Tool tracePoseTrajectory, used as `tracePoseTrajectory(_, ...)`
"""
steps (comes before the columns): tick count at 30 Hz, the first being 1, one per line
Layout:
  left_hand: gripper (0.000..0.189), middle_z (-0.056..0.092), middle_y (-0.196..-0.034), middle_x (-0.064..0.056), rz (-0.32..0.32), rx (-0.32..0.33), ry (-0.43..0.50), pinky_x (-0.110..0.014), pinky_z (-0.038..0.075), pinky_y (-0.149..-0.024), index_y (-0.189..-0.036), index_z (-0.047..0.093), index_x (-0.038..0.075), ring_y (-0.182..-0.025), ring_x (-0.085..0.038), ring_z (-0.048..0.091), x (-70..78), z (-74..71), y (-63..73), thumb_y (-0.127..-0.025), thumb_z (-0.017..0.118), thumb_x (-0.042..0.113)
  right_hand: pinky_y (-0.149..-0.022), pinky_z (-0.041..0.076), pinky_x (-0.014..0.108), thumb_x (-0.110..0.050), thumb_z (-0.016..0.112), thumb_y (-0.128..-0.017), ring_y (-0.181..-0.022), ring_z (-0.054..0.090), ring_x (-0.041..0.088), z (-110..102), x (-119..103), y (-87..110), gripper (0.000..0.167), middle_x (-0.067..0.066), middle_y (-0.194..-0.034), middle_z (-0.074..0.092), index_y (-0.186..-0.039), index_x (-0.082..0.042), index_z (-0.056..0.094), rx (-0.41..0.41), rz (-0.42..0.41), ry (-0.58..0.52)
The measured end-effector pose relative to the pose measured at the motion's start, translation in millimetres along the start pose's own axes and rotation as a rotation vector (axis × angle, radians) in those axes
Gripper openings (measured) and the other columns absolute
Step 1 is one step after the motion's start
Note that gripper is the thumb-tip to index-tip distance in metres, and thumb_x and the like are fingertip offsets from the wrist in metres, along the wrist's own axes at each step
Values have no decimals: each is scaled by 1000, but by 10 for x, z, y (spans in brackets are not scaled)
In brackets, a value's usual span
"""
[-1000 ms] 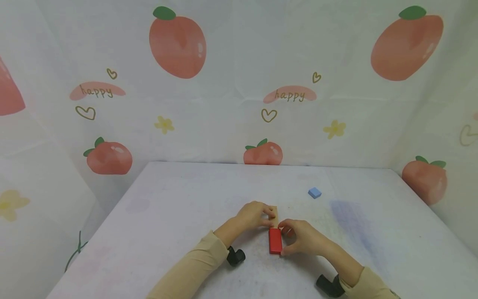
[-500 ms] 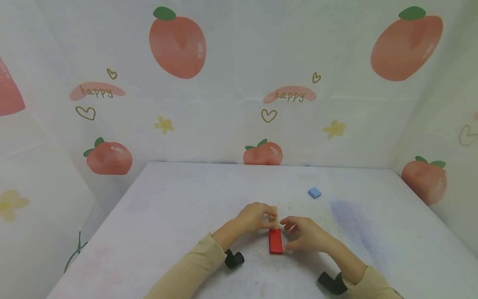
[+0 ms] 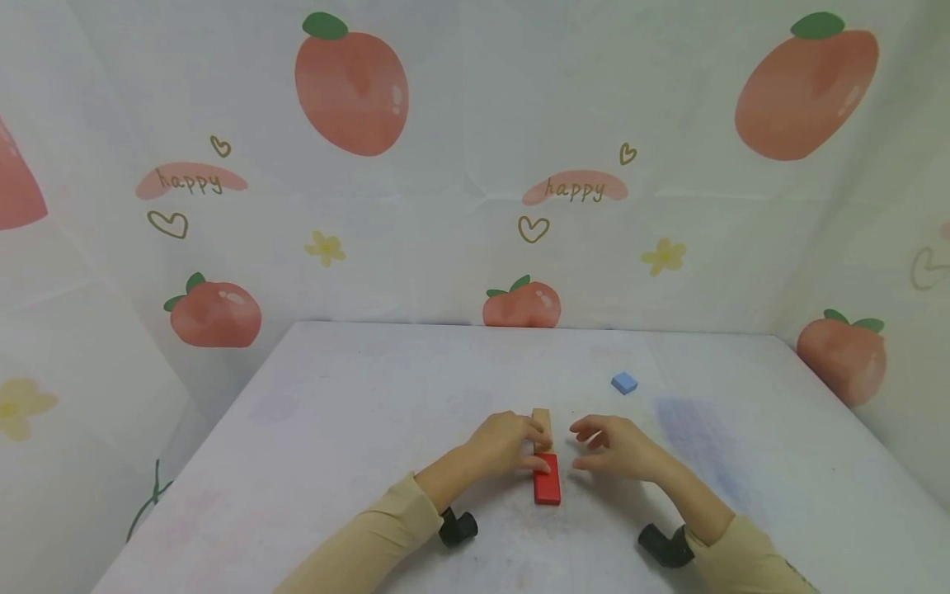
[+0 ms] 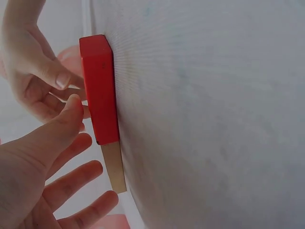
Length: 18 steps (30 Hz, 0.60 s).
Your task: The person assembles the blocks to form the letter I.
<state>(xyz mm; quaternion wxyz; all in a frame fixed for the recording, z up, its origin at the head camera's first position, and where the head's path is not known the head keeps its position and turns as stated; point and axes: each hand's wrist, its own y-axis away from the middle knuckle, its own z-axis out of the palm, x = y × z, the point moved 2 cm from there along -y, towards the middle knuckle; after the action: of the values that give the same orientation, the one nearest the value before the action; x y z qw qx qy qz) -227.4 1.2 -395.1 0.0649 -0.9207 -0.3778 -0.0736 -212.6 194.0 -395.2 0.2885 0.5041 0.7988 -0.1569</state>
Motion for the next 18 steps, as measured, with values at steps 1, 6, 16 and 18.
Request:
tracePoseTrajectory(1, 32, 68, -113, 7, 6, -4, -10, -22, 50, -84, -103, 73, 25, -100, -11, 64, -2, 5, 4, -78, 70, 44, -75, 56, 36, -21, 76, -76, -87, 65, 23, -9, 15, -3, 45, 13, -101, 67, -112, 1, 60, 4, 2, -3)
tracePoseTrajectory(6, 34, 67, -117, 5, 6, -26, -13, -23, 50, -87, -107, 72, 25, -103, -12, 64, -15, 30, 18, -79, 69, 44, -74, 56, 36, -21, 76, -75, -85, 66, 23, -92, 74, -12, 45, 16, -100, 67, -110, 3, 61, 52, -4, -18)
tracePoseTrajectory(16, 34, 66, -119, 4, -36, -31, 62, -26, 49, -90, -107, 72, 23, -110, -12, 62, -25, 57, 27, -79, 72, 41, -74, 56, 37, -19, 74, -78, -83, 68, 27, -298, 267, -55, 42, 21, -99, 67, -108, 7, 62, 166, 15, -27)
tracePoseTrajectory(18, 33, 66, -120, 3, -42, -33, 69, -26, 49, -91, -107, 72, 23, -111, -13, 61, -19, 60, 33, -78, 72, 40, -73, 56, 36, -19, 73, -79, -83, 68, 28, -336, 314, -52, 41, 22, -100, 67, -109, 7, 62, 196, 39, -27)
